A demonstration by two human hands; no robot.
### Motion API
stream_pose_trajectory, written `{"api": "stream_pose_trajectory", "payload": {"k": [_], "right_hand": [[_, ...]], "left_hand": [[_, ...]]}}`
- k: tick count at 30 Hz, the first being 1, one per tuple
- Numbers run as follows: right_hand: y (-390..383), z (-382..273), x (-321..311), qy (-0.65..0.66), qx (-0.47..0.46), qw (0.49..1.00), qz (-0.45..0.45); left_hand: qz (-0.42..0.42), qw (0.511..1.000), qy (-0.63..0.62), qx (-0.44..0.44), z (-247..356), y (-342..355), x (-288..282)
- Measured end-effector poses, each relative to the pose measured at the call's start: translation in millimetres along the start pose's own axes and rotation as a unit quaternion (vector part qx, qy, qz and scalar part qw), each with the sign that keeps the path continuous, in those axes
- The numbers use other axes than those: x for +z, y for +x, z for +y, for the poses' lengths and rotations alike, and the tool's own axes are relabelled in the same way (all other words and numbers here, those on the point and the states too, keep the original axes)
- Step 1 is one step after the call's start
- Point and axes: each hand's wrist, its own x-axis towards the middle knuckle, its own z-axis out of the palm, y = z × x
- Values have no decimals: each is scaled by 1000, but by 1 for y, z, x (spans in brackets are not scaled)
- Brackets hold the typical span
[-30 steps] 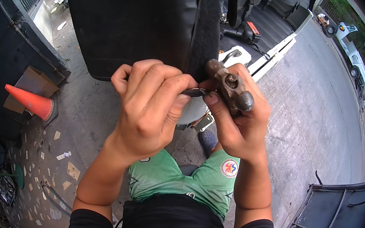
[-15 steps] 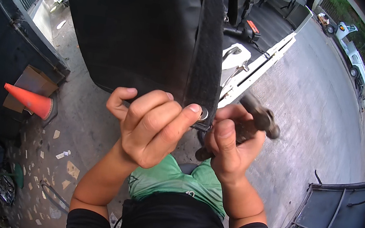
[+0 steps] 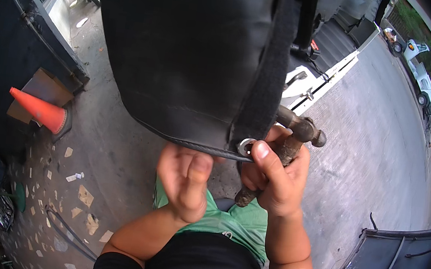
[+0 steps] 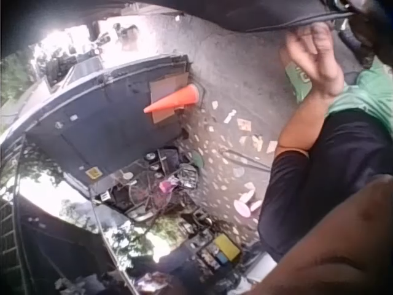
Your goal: Repairing a canvas cover by installing new metal grommets using a hammer and a punch tool.
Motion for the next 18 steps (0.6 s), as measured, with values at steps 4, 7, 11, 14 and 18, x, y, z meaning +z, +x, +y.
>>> {"api": "stream_pose_trajectory", "payload": {"k": [4,7,11,14,18], "right_hand": [[2,-1,-6,-17,3,999,-30],[3,4,-13,-3,-8,998,-57],[2,10,-13,41,0,998,-56],[3,12,-11,55,-1,997,-48],[3,13,-14,43,-15,998,-41]], "left_hand": [[-84,972,-91,-199,10,10,0],[-62,970,-90,-217,19,16,7],[-86,970,-100,-207,18,22,6],[-32,972,-99,-211,27,29,22],[-99,968,-113,-201,25,33,9]]}}
